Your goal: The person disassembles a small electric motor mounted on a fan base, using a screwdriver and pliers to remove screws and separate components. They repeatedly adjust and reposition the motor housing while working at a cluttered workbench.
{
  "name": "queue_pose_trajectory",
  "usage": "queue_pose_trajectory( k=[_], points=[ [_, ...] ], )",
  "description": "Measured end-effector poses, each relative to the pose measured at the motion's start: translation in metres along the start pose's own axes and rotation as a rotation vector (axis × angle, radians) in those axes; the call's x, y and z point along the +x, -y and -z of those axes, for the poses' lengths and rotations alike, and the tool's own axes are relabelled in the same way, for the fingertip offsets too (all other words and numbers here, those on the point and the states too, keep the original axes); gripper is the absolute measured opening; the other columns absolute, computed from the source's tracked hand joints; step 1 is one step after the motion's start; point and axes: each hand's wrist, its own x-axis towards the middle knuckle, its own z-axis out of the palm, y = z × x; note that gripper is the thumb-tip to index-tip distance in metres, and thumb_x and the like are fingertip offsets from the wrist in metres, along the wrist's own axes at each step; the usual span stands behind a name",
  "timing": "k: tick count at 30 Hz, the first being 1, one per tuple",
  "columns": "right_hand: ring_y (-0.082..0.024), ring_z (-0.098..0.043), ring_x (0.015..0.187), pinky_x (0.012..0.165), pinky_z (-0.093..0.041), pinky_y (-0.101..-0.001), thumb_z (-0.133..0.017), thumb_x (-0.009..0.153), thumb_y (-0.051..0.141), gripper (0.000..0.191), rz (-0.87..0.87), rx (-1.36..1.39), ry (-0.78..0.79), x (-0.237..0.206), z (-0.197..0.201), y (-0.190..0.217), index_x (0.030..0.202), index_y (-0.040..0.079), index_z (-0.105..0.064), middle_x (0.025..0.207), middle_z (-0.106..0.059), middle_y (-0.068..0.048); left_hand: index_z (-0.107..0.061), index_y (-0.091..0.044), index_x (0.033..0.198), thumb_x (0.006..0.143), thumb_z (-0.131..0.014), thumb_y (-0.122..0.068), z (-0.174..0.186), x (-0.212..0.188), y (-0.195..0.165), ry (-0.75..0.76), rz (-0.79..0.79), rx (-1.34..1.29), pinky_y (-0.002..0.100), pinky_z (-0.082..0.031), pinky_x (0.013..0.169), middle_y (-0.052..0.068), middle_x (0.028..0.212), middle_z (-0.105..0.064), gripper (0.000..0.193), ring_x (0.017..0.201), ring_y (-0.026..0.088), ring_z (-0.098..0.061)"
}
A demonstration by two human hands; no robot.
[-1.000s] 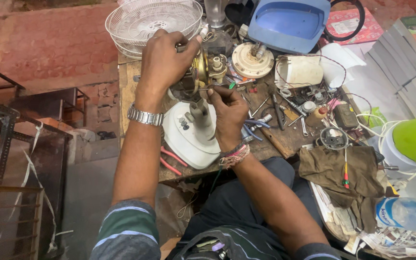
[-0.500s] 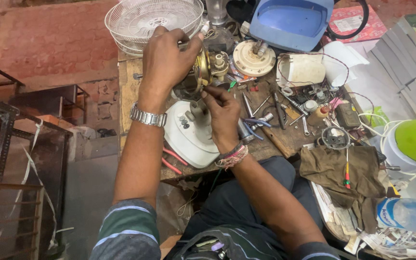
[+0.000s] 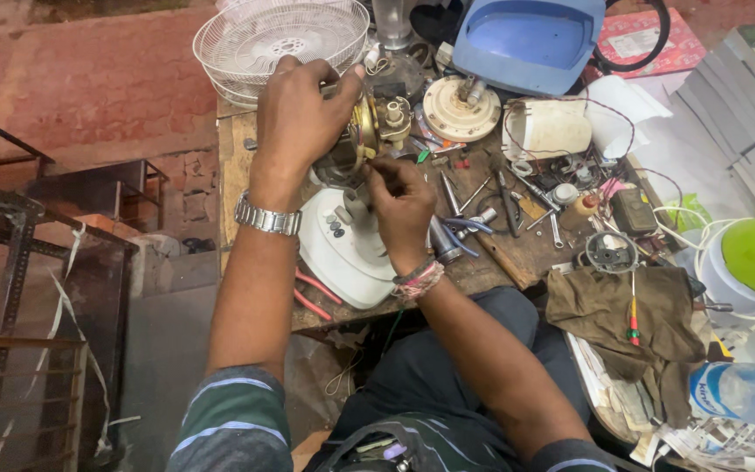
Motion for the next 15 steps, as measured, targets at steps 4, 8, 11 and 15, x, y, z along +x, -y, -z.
queue_pose_trajectory(
  k=[4,8,11,15],
  points=[
    [-0.012,-0.064,0.073,0.063,-0.049,-0.0253,-0.074,0.095,0.007,0.011,-0.043,-0.059,-0.003,0.001,-0.001,0.007,0.104,0.002,-0.076,0.09,-0.074,-0.008,-0.078,0.001,0.092,0.095,-0.071,-0.046,-0.005,0.005,0.003,0.015,-0.005,0.002,0.053,-0.052,0.076,0.03,0.088,-0.066,0.047,0.083,0.046,-0.066],
    [-0.024,-0.067,0.092,0.08,-0.052,-0.0337,-0.07,0.093,0.003,0.021,0.447,-0.472,0.043,0.001,0.007,0.013,0.113,0.007,-0.075,0.102,-0.072,-0.008,-0.078,0.0,0.093,0.094,-0.071,-0.046,-0.008,0.008,0.011,0.034,0.022,-0.013,0.052,-0.052,0.077,0.03,0.09,-0.066,0.046,0.084,0.046,-0.066],
    [-0.026,-0.066,0.088,0.078,-0.053,-0.036,-0.07,0.094,0.006,0.021,0.401,-0.464,0.125,-0.004,0.029,-0.001,0.115,0.006,-0.073,0.103,-0.07,-0.009,-0.078,0.0,0.096,0.096,-0.073,-0.046,-0.008,0.005,0.019,0.015,-0.021,-0.003,0.052,-0.052,0.078,0.03,0.094,-0.065,0.047,0.087,0.045,-0.065],
    [-0.027,-0.068,0.085,0.07,-0.056,-0.0343,-0.073,0.092,0.011,0.019,0.158,-0.584,-0.022,-0.004,0.108,-0.057,0.109,0.005,-0.072,0.103,-0.07,-0.013,-0.075,0.004,0.103,0.104,-0.072,-0.042,-0.011,0.002,0.028,0.057,-0.102,-0.05,0.051,-0.05,0.08,0.028,0.101,-0.066,0.046,0.093,0.042,-0.065]
  ],
)
